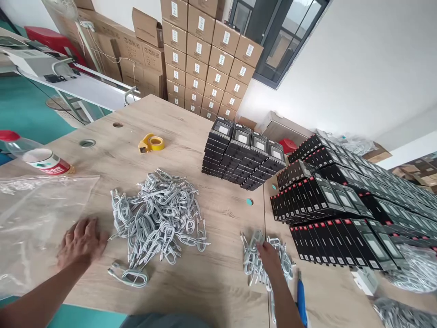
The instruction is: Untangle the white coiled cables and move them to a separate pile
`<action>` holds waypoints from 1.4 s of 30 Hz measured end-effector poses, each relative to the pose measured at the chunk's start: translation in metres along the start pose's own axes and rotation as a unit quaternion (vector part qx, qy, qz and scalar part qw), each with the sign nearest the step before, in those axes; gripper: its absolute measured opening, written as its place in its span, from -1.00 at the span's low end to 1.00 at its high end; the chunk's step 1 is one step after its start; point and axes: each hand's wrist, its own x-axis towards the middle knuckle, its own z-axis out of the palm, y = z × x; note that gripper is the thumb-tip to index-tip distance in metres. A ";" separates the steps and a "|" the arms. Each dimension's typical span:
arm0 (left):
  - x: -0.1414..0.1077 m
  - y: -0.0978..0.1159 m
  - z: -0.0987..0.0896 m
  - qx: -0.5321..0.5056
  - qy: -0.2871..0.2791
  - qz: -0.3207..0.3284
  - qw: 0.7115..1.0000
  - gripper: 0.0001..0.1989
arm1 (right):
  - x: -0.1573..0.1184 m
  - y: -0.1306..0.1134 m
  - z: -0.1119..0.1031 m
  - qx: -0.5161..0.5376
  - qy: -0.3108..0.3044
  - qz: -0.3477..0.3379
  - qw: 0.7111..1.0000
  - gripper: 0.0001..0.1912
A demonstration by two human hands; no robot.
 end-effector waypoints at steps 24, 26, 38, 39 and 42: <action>-0.002 -0.003 0.008 0.017 0.004 -0.016 1.000 -0.40 | -0.025 -0.019 -0.011 -0.346 -0.224 -0.112 0.904 -0.51; -0.001 -0.003 0.009 0.015 0.006 -0.014 1.000 -0.40 | -0.017 -0.026 -0.027 -0.401 -0.153 -0.086 0.899 -0.37; -0.002 -0.008 0.013 0.023 0.008 -0.014 1.000 -0.40 | -0.013 -0.084 0.245 -0.132 -0.187 -0.109 0.967 -0.34; -0.002 -0.008 0.014 0.023 0.007 -0.014 1.000 -0.40 | -0.009 -0.081 0.247 -0.109 -0.191 -0.110 0.969 -0.52; -0.004 -0.007 0.014 0.024 0.002 -0.014 1.000 -0.40 | 0.000 -0.071 0.233 -0.060 -0.225 -0.116 0.966 -0.72</action>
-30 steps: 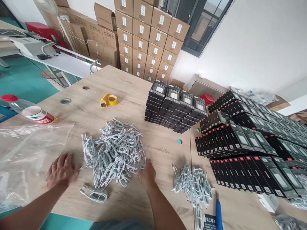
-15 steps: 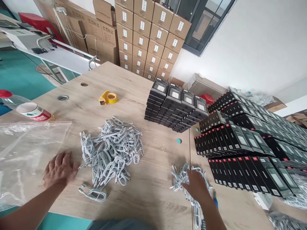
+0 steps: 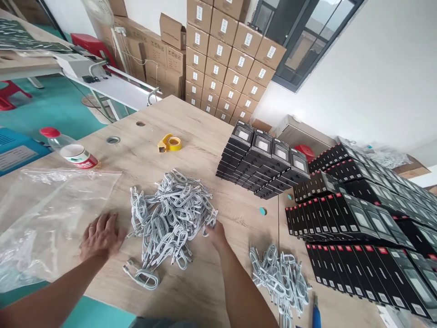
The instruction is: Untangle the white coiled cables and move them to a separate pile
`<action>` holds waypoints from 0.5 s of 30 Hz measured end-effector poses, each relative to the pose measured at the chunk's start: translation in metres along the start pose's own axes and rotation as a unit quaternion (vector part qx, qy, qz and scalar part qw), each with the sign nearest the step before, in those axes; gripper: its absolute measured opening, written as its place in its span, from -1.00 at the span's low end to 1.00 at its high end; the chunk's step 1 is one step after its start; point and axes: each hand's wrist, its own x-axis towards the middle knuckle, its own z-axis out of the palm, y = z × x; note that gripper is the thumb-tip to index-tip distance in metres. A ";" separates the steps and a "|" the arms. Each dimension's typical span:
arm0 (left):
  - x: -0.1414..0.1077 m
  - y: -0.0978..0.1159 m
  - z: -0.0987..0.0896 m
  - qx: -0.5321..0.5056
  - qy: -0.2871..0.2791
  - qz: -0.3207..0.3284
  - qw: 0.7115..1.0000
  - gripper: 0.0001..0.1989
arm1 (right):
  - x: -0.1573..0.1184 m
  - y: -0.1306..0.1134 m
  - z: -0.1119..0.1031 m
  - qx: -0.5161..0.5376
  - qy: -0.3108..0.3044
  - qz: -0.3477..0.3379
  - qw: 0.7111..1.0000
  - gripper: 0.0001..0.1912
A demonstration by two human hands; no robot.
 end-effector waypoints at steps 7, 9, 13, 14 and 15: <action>0.000 0.001 -0.001 0.001 0.003 -0.004 1.000 -0.41 | -0.034 0.004 -0.052 0.097 -0.033 -0.021 0.995 -0.44; 0.001 0.001 -0.001 -0.001 0.005 -0.004 1.000 -0.40 | -0.042 -0.002 -0.063 0.100 -0.019 -0.035 0.994 -0.41; 0.003 0.003 -0.003 -0.005 0.003 -0.003 1.000 -0.39 | -0.056 -0.022 -0.079 0.079 0.012 -0.057 0.995 -0.41; 0.003 0.003 -0.004 -0.005 0.003 -0.003 1.000 -0.39 | -0.061 -0.025 -0.085 0.077 0.011 -0.054 0.996 -0.41; 0.004 0.004 -0.005 -0.006 0.004 -0.005 1.000 -0.38 | -0.067 -0.026 -0.091 0.074 0.007 -0.048 0.996 -0.42</action>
